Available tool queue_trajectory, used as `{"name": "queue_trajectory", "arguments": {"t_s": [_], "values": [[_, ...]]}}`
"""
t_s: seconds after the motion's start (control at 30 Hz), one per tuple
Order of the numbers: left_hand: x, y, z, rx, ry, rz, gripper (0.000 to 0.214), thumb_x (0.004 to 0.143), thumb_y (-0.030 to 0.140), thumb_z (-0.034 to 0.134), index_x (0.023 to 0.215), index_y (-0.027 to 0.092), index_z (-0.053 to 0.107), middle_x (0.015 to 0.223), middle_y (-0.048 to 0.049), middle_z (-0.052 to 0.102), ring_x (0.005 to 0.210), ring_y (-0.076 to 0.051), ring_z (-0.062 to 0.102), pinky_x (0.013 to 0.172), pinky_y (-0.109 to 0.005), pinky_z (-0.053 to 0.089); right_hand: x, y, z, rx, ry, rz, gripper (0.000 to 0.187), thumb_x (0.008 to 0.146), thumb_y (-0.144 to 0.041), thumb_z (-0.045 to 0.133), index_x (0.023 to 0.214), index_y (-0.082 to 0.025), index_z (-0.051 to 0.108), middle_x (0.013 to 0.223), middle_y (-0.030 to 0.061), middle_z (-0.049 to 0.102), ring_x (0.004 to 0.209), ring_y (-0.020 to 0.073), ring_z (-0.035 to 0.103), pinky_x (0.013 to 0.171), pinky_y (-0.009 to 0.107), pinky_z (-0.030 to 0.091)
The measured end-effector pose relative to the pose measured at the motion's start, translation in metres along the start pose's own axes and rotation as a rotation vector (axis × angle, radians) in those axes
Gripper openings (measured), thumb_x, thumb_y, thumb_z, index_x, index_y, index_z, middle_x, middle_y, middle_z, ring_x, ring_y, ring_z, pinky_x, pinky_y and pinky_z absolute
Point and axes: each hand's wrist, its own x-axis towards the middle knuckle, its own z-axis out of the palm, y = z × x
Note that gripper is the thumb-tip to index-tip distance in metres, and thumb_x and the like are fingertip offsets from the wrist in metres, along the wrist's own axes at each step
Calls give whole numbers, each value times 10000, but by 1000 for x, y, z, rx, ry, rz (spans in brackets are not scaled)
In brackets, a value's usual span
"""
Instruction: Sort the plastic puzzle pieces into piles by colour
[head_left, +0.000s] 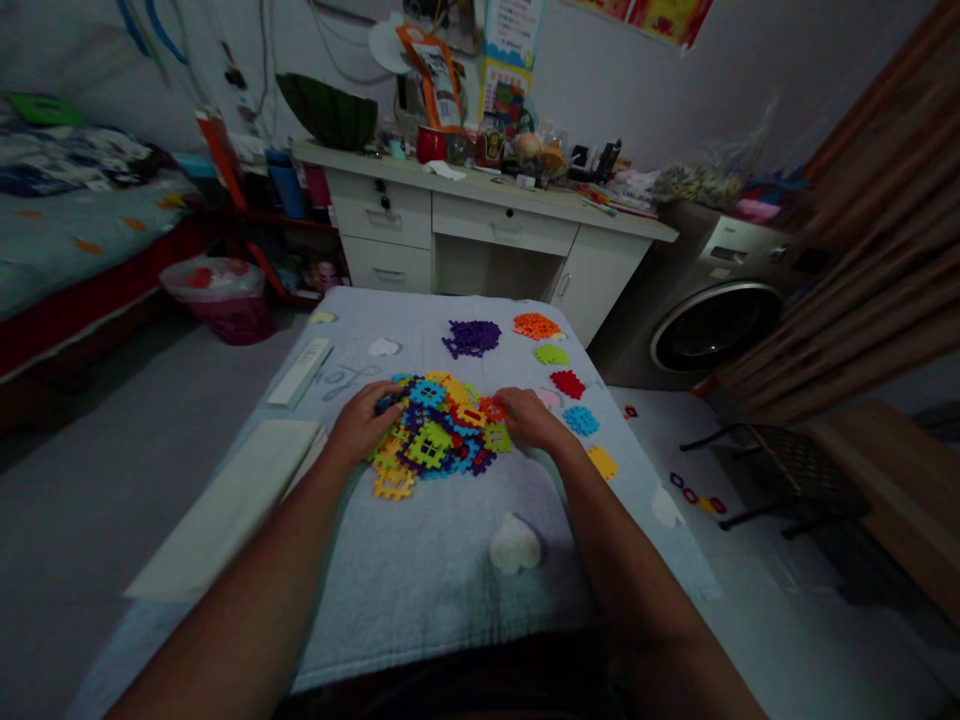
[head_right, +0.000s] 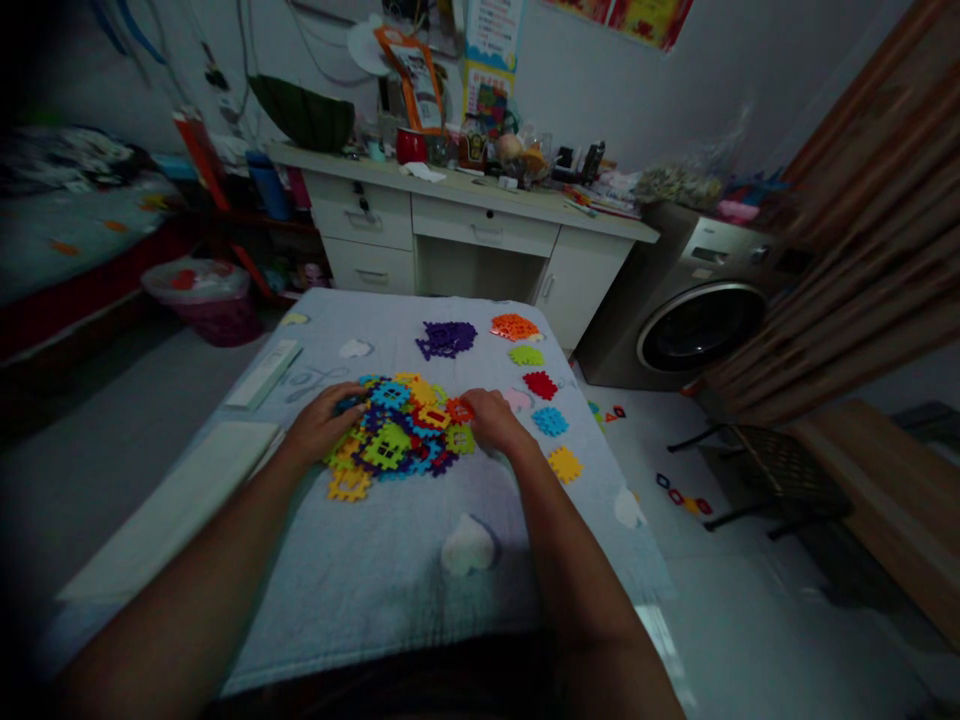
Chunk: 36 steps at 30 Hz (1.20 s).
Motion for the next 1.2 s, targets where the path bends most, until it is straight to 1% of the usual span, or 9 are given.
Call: {"name": "queue_trajectory", "arguments": {"t_s": [0.17, 0.3, 0.4, 0.5, 0.67, 0.77, 0.8, 0.97, 1.2], "values": [[0, 1, -1, -8, -2, 12, 443, 814, 497, 536, 1110, 192, 663, 1252, -99, 622, 1201, -270, 567, 1083, -434, 411, 6, 10, 5, 48, 2, -4, 305, 781, -82, 605, 1066, -171, 669, 1135, 85, 686, 1064, 201, 592, 957, 329, 402], [0, 0, 0, -7, 2, 12, 437, 811, 497, 538, 1100, 195, 666, 1241, -101, 627, 1195, -276, 571, 1079, -445, 417, 6, 10, 0, 133, 22, 53, 164, 860, -192, 584, 977, -165, 696, 1011, 75, 710, 920, 182, 623, 835, 285, 437], [0, 1, 0, -5, 4, 15, 435, 815, 500, 538, 1100, 198, 667, 1240, -99, 626, 1200, -275, 569, 1080, -440, 416, 9, 13, -6, 177, 132, 143, 189, 906, -231, 530, 972, -173, 698, 995, 75, 710, 886, 176, 620, 798, 281, 447], [0, 2, -1, -8, -2, 16, 436, 820, 511, 537, 1099, 202, 667, 1224, -95, 632, 1188, -271, 577, 1070, -437, 426, 19, 26, -17, 217, 272, 205, 154, 876, -214, 552, 906, -182, 699, 956, 66, 705, 903, 178, 609, 815, 287, 456], [1, -1, 0, 6, -4, 19, 435, 830, 519, 534, 1107, 212, 667, 1245, -100, 624, 1199, -279, 569, 1067, -457, 422, 47, 59, -39, 513, 425, 406, 149, 838, -272, 547, 839, -176, 660, 691, -5, 629, 628, 133, 576, 588, 233, 458], [0, -6, 1, 16, -1, 23, 431, 838, 516, 536, 1118, 215, 666, 1261, -101, 618, 1214, -280, 561, 1074, -459, 414, 69, 78, -51, 623, 542, 489, 49, 774, -209, 573, 789, -177, 606, 593, -41, 567, 521, 101, 531, 502, 197, 431], [0, -7, 1, 16, -3, 22, 434, 840, 519, 537, 1122, 214, 665, 1264, -102, 617, 1216, -280, 560, 1075, -458, 413, 77, 83, -54, 657, 578, 522, 7, 755, -182, 578, 758, -178, 583, 570, -48, 554, 507, 93, 525, 496, 189, 434], [0, -8, 2, 15, -4, 14, 438, 839, 535, 547, 1119, 221, 670, 1267, -99, 618, 1207, -280, 569, 1075, -455, 419, 115, 104, -66, 818, 687, 724, 136, 712, -154, 621, 680, -196, 496, 516, -57, 515, 508, 94, 565, 513, 190, 501], [0, -3, 0, 18, 21, -2, 411, 834, 536, 551, 1087, 243, 688, 1296, -90, 594, 1231, -286, 554, 1082, -466, 414, 153, 121, -69, 846, 695, 791, 174, 706, -117, 643, 666, -210, 502, 455, -63, 449, 476, 107, 566, 493, 203, 507]]}}
